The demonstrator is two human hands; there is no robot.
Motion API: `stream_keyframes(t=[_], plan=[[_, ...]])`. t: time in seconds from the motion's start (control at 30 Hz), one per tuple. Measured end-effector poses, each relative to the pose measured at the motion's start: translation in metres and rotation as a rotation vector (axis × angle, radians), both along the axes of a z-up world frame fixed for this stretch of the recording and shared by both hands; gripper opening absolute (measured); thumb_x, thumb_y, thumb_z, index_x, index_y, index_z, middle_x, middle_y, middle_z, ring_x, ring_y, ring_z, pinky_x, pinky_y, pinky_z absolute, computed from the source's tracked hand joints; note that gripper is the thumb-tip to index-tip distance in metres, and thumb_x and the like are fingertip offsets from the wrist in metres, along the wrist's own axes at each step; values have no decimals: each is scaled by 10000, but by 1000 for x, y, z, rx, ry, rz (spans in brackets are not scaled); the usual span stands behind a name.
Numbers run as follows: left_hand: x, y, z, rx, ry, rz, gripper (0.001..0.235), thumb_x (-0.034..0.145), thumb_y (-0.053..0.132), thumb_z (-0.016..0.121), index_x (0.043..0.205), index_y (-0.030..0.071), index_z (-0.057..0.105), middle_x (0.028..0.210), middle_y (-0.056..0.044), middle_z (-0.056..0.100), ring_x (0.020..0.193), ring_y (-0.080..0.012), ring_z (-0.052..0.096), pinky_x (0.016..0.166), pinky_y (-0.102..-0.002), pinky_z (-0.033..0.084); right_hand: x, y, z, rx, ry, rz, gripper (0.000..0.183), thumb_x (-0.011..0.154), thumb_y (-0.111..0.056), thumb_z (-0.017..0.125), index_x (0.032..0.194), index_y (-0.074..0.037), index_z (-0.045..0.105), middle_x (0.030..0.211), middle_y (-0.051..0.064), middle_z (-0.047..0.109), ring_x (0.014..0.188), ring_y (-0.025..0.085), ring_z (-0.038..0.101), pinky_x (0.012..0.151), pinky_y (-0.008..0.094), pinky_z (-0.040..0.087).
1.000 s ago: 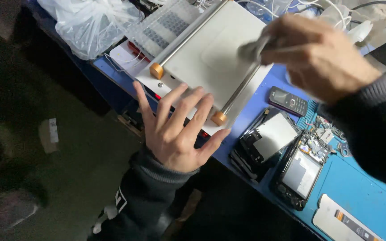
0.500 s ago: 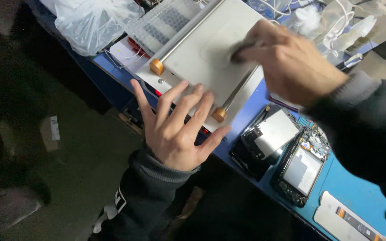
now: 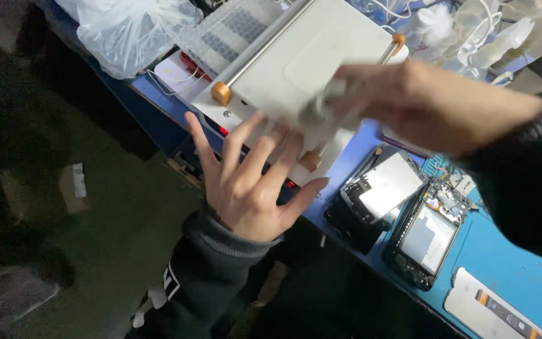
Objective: Cleaning a replacement smartphone screen with a cloth and solvent before installation.
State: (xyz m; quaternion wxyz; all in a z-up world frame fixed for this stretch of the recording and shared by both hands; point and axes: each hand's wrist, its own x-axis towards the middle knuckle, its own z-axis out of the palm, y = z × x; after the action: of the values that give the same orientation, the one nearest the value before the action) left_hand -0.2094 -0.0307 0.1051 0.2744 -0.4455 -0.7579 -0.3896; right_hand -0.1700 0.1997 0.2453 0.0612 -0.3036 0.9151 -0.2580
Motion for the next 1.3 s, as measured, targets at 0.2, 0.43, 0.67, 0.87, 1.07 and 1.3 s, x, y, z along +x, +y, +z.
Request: stream_keyframes(t=[0.2,0.43,0.67,0.87,1.07,1.3], plan=[[-4,1,2,15,51,36,309,1023,328,767,1221,91,750,1276,-33,671,1328,-305,534,1179,-814,66,-1,49,-2,549,611,-568,139,1011,67,634,1135,90,692,968,259,671,859,403,665,748,462,523],[-37,4,9,9,262,-66,215,940,87,804,1140,166,809,1153,34,724,1234,-250,599,1204,-801,127,58,48,5,533,753,-511,107,1051,54,611,1099,27,702,1037,187,678,974,359,664,877,434,518],[-75,9,43,-164,386,-311,43,976,220,847,952,206,814,925,28,773,997,-165,627,1114,-622,342,125,36,0,499,785,-698,148,991,81,697,1134,71,734,1086,221,643,915,325,682,823,403,543],[-85,-10,52,162,-240,-252,100,1017,225,694,1085,185,756,1067,0,760,939,-111,702,955,-371,586,181,23,-7,371,630,-822,102,1021,105,625,1097,147,679,1102,290,603,847,325,671,761,381,560],[37,-95,-39,-63,-433,42,123,959,208,731,1062,171,787,1024,-29,779,893,-144,727,908,-361,585,238,22,-19,161,569,-902,140,1094,78,575,1194,109,668,1144,211,626,963,293,675,859,354,549],[113,-124,-52,-327,-578,227,156,892,190,774,1036,156,824,973,-62,801,839,-182,757,853,-350,584,304,-6,-4,343,603,-1084,141,921,68,700,1060,57,683,1080,228,625,928,335,688,770,416,542]])
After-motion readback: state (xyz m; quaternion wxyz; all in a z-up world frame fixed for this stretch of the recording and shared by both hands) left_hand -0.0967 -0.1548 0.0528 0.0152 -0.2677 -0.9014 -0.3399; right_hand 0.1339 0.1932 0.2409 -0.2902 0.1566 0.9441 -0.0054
